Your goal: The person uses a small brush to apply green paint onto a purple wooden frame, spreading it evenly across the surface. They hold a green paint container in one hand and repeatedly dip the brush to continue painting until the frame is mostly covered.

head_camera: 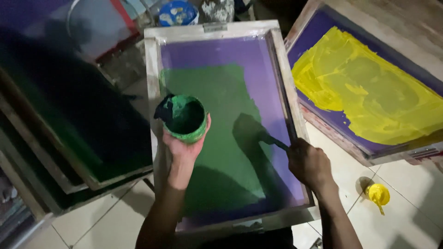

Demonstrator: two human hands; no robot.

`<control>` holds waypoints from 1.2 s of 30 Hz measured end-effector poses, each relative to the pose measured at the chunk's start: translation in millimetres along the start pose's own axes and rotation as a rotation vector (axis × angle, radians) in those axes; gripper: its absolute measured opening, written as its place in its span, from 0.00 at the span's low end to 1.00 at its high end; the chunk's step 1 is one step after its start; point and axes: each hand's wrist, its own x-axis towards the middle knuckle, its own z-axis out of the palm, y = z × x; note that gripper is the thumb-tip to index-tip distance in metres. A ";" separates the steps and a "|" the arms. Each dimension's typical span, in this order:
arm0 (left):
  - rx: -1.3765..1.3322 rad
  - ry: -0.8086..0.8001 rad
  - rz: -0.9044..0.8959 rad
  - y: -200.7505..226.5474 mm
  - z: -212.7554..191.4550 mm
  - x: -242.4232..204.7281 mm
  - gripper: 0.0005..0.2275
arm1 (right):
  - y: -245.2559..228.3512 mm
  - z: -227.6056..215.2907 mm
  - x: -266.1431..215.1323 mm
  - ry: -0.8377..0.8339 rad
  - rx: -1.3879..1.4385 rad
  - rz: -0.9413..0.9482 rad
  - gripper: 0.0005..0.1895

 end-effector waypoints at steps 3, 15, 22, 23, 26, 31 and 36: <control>0.031 0.005 0.024 -2.1 6.3 -9.6 0.21 | -17.2 -8.0 23.7 0.044 0.051 -0.011 0.17; -0.011 0.018 0.049 12.3 18.8 -13.7 0.25 | -19.0 -29.9 25.8 0.055 0.176 -0.026 0.20; -0.025 0.005 0.031 15.0 24.4 -17.4 0.24 | -30.9 -0.8 31.5 -0.016 0.044 0.020 0.16; -0.023 0.010 0.031 13.2 26.9 -20.9 0.23 | -36.9 -2.2 35.2 -0.029 0.053 0.034 0.16; -0.040 0.006 0.017 13.9 18.3 -12.3 0.24 | -40.4 11.3 64.0 -0.008 0.080 -0.009 0.17; -0.015 0.010 0.012 8.1 2.2 -1.3 0.24 | -64.1 15.4 95.8 0.062 0.111 -0.082 0.16; 0.011 -0.031 -0.006 10.4 -3.5 -1.9 0.24 | -49.7 -13.6 94.1 0.140 0.356 -0.152 0.13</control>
